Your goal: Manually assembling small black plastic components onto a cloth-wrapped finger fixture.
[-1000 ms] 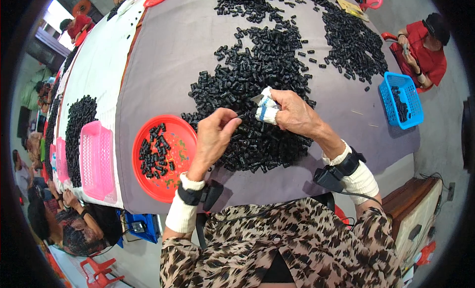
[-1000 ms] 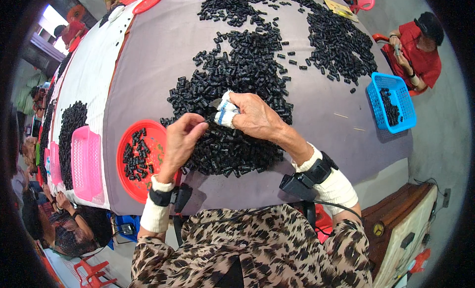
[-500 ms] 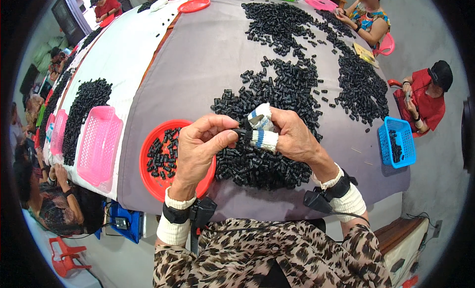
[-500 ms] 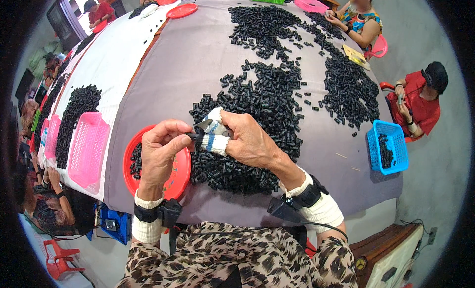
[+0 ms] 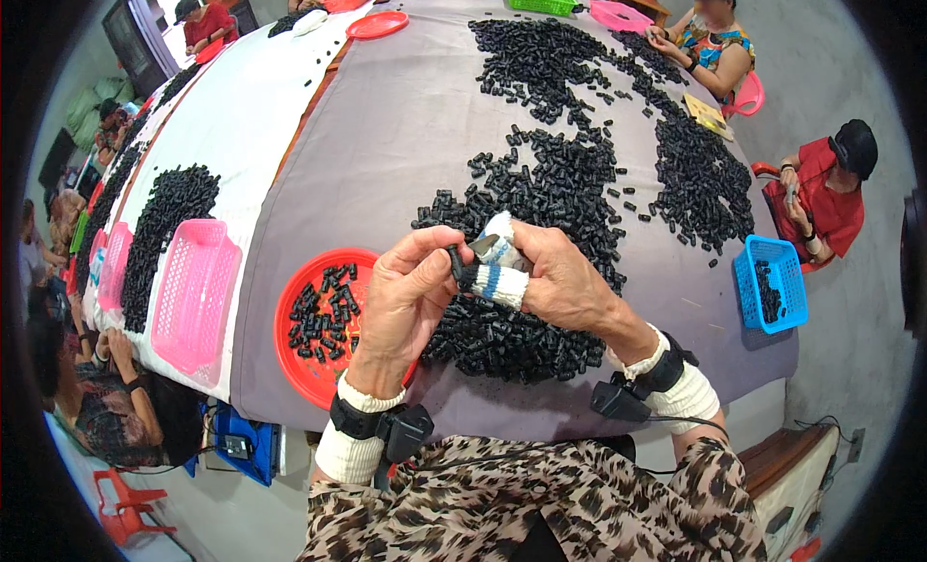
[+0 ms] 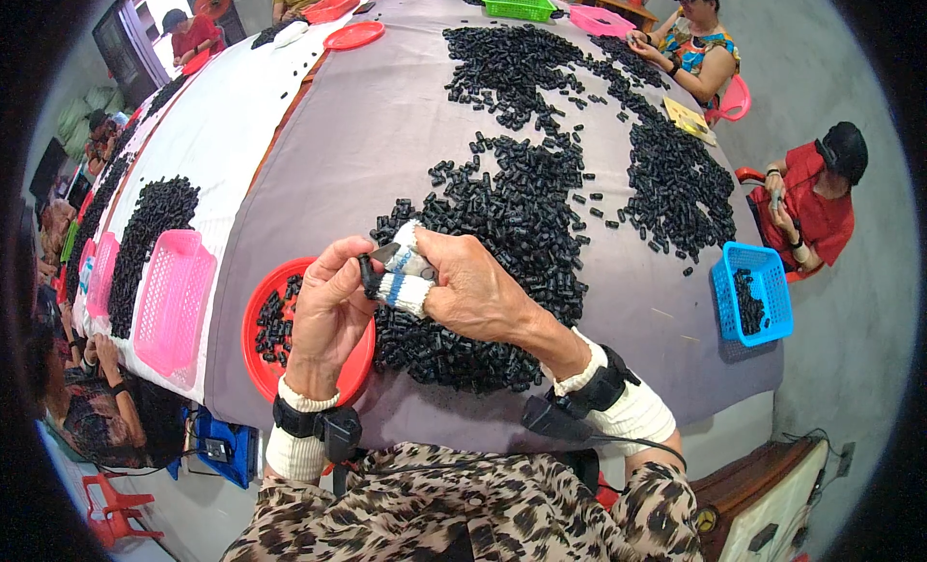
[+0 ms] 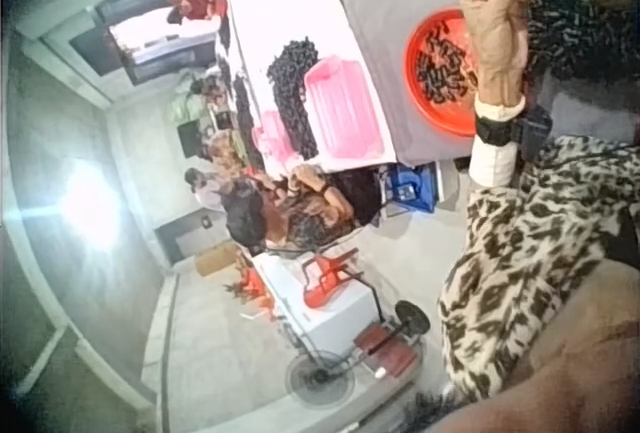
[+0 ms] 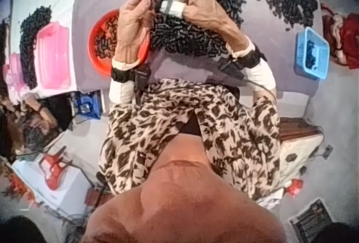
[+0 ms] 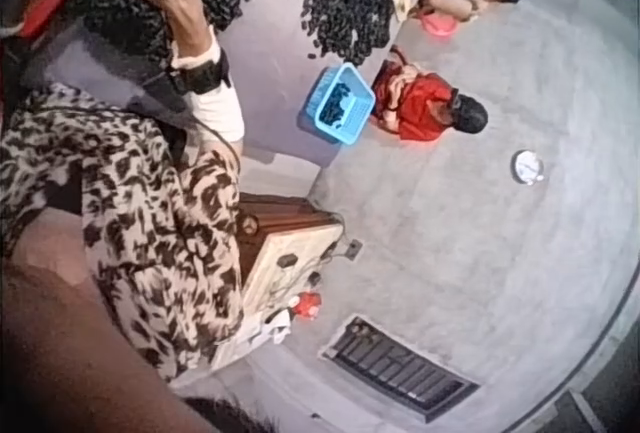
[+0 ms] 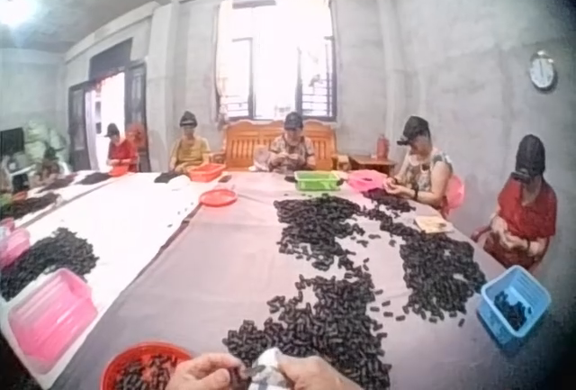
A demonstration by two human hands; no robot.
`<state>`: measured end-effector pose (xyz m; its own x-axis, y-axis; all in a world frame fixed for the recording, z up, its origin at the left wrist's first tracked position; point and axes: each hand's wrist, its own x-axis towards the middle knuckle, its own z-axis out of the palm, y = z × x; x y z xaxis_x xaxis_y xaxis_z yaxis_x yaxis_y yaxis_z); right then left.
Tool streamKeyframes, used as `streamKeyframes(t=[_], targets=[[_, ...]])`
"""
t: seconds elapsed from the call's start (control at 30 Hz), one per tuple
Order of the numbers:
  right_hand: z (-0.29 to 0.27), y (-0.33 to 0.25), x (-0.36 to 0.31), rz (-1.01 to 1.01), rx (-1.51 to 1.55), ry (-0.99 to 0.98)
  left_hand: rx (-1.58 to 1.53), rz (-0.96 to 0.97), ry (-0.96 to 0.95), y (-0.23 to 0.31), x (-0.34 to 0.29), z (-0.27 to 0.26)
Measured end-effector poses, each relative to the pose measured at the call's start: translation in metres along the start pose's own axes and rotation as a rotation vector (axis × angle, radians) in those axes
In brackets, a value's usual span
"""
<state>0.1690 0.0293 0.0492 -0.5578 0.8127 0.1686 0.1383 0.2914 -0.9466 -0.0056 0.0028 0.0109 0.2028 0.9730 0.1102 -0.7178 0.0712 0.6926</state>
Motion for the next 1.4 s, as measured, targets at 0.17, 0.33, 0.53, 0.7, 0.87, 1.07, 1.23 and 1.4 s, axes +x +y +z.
streamKeyframes(t=[0.17,0.33,0.53,0.7,0.87,1.07,1.23,1.4], targets=[[-0.006,0.006,0.002,-0.103,-0.146,-0.032,-0.031,-0.026,-0.036,-0.004,0.003,0.004],[-0.012,0.001,0.003,0.012,-0.261,-0.115,-0.018,-0.046,-0.028,-0.008,0.004,0.004],[-0.016,0.006,0.005,0.030,-0.345,-0.138,-0.007,-0.045,-0.019,-0.013,0.007,0.004],[-0.017,0.006,0.006,0.049,-0.325,-0.152,-0.029,-0.061,-0.037,-0.012,0.007,0.002],[-0.017,0.006,0.006,0.009,-0.319,-0.167,-0.016,-0.067,-0.030,-0.013,0.006,0.001],[-0.019,0.013,0.004,0.014,-0.341,-0.202,0.043,-0.072,0.042,-0.018,0.005,0.003],[-0.017,0.017,0.002,-0.049,-0.333,-0.196,0.041,-0.078,0.042,-0.018,0.006,0.005],[-0.016,0.011,0.001,0.027,-0.238,-0.099,-0.026,-0.113,0.037,-0.022,0.007,0.007]])
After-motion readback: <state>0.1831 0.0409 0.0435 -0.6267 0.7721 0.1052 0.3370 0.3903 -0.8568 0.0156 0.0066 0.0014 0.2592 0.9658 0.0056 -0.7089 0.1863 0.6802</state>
